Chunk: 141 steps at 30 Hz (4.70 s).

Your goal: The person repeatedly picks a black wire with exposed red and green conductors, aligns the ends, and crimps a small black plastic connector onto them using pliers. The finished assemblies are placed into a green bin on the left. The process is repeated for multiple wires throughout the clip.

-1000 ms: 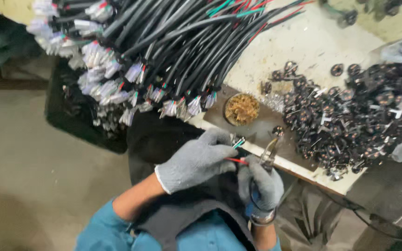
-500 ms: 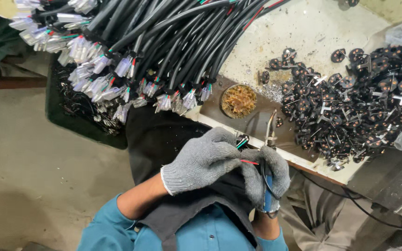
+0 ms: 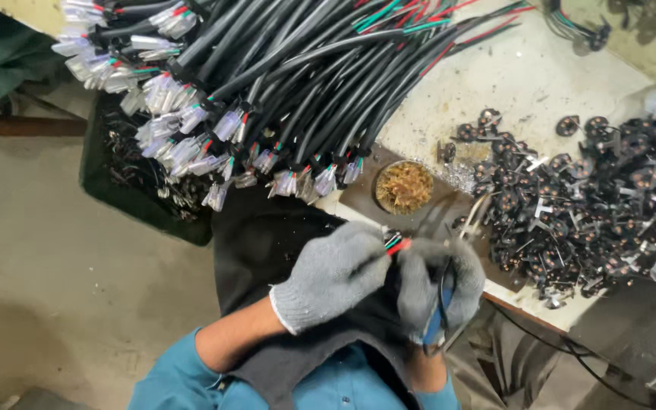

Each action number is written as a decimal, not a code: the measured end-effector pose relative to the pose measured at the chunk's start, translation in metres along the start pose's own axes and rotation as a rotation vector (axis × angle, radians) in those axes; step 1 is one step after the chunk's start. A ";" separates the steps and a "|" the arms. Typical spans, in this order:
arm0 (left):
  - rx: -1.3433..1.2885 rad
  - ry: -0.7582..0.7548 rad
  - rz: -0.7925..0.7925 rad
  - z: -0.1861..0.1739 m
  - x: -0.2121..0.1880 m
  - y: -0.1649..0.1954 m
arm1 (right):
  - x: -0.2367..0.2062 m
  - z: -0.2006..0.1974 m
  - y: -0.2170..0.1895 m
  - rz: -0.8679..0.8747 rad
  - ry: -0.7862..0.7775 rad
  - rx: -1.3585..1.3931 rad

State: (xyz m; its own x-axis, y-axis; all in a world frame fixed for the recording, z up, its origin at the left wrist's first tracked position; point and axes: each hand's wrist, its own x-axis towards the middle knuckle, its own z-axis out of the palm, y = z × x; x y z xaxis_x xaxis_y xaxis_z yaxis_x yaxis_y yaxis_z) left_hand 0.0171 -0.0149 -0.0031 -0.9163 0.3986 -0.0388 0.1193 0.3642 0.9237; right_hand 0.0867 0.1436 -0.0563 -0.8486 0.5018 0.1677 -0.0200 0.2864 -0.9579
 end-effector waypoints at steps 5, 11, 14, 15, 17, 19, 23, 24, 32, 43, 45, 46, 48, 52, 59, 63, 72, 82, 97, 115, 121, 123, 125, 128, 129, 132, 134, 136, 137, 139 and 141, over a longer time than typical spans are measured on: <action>0.073 0.052 -0.121 -0.011 0.028 0.004 | 0.007 0.011 0.022 0.130 0.171 0.008; 0.107 -0.023 -0.242 -0.011 0.032 0.016 | -0.005 -0.005 0.036 0.380 0.072 -0.106; -0.010 0.025 -0.255 -0.011 0.026 0.015 | -0.006 -0.002 0.034 0.176 0.036 -0.120; -0.058 0.060 -0.242 -0.011 0.025 0.015 | -0.005 0.002 0.032 -0.019 0.010 -0.076; -0.059 0.075 -0.255 -0.010 0.027 0.011 | -0.003 0.013 0.029 -0.212 -0.017 -0.022; -0.009 0.094 -0.236 -0.007 0.031 0.007 | -0.003 0.019 0.023 -0.244 -0.061 -0.168; 0.090 0.104 -0.149 -0.001 0.037 0.004 | -0.008 0.018 0.017 -0.117 -0.083 -0.470; 0.078 0.104 -0.148 -0.001 0.036 0.004 | -0.009 0.016 0.017 -0.115 -0.079 -0.454; -0.008 0.151 -0.138 -0.007 0.033 0.010 | -0.002 0.020 0.021 -0.329 -0.034 -0.426; -0.216 0.008 -0.207 -0.007 0.028 0.012 | 0.007 0.018 -0.002 -0.170 -0.088 -0.460; -0.697 -0.184 -0.403 -0.007 0.026 0.002 | 0.009 0.019 -0.002 -0.222 -0.079 -0.358; -0.500 -0.172 -0.412 -0.006 0.025 -0.002 | 0.009 0.019 -0.002 -0.201 -0.076 -0.441; -0.103 -0.136 -0.412 -0.005 0.025 -0.009 | 0.008 0.022 -0.002 -0.171 -0.064 -0.599; 0.084 -0.073 -0.071 -0.005 0.024 -0.016 | 0.006 0.027 0.006 -0.171 0.033 -0.442; 0.002 -0.067 -0.069 -0.008 0.024 -0.017 | 0.001 0.021 0.011 -0.157 -0.036 -0.423; 0.050 -0.079 -0.117 -0.007 0.025 -0.014 | 0.001 0.020 0.007 -0.126 -0.016 -0.351; 0.182 -0.045 -0.062 0.001 0.026 -0.012 | -0.004 0.006 0.017 -0.080 0.028 -0.191; 0.140 0.132 0.058 0.010 0.024 -0.011 | -0.016 -0.025 0.034 -0.040 0.064 0.022; 0.194 0.079 0.016 0.009 0.027 -0.013 | 0.003 -0.024 0.022 -0.228 -0.103 -0.198; 0.237 -0.039 -0.038 0.004 0.032 -0.010 | 0.010 -0.020 0.011 -0.002 -0.029 0.140; 0.267 -0.044 -0.036 0.006 0.032 -0.014 | -0.001 -0.032 0.026 -0.050 0.068 -0.009; 0.248 -0.032 -0.011 0.006 0.032 -0.015 | -0.004 -0.034 0.029 -0.084 0.004 -0.018; 0.244 -0.048 -0.019 0.006 0.031 -0.016 | -0.005 -0.034 0.029 -0.075 -0.015 -0.085; 0.252 -0.050 -0.011 0.007 0.031 -0.016 | -0.003 -0.033 0.026 -0.078 -0.023 -0.023; 0.259 -0.048 -0.010 0.006 0.031 -0.016 | -0.001 -0.031 0.024 -0.078 -0.025 0.024; 0.257 -0.059 -0.024 0.006 0.031 -0.016 | 0.005 -0.028 0.019 0.031 -0.093 0.082; 0.256 -0.049 -0.009 0.006 0.031 -0.017 | 0.008 -0.024 0.018 -0.134 -0.096 0.008; 0.253 -0.054 0.006 0.006 0.032 -0.018 | 0.009 -0.023 0.015 -0.233 -0.088 -0.131; 0.250 -0.062 0.008 0.005 0.032 -0.018 | 0.009 -0.023 0.013 -0.247 -0.084 -0.232; 0.254 -0.081 -0.012 0.004 0.032 -0.017 | 0.009 -0.024 0.009 -0.249 -0.104 -0.298; 0.261 -0.104 -0.031 0.004 0.032 -0.016 | 0.011 -0.026 0.006 -0.242 -0.135 -0.238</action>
State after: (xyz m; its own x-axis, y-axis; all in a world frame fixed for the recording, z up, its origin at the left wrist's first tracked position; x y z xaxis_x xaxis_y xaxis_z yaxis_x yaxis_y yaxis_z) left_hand -0.0124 -0.0050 -0.0202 -0.8787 0.4628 -0.1171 0.1984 0.5770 0.7923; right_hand 0.0911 0.1721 -0.0537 -0.8969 0.2886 0.3351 -0.1184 0.5734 -0.8107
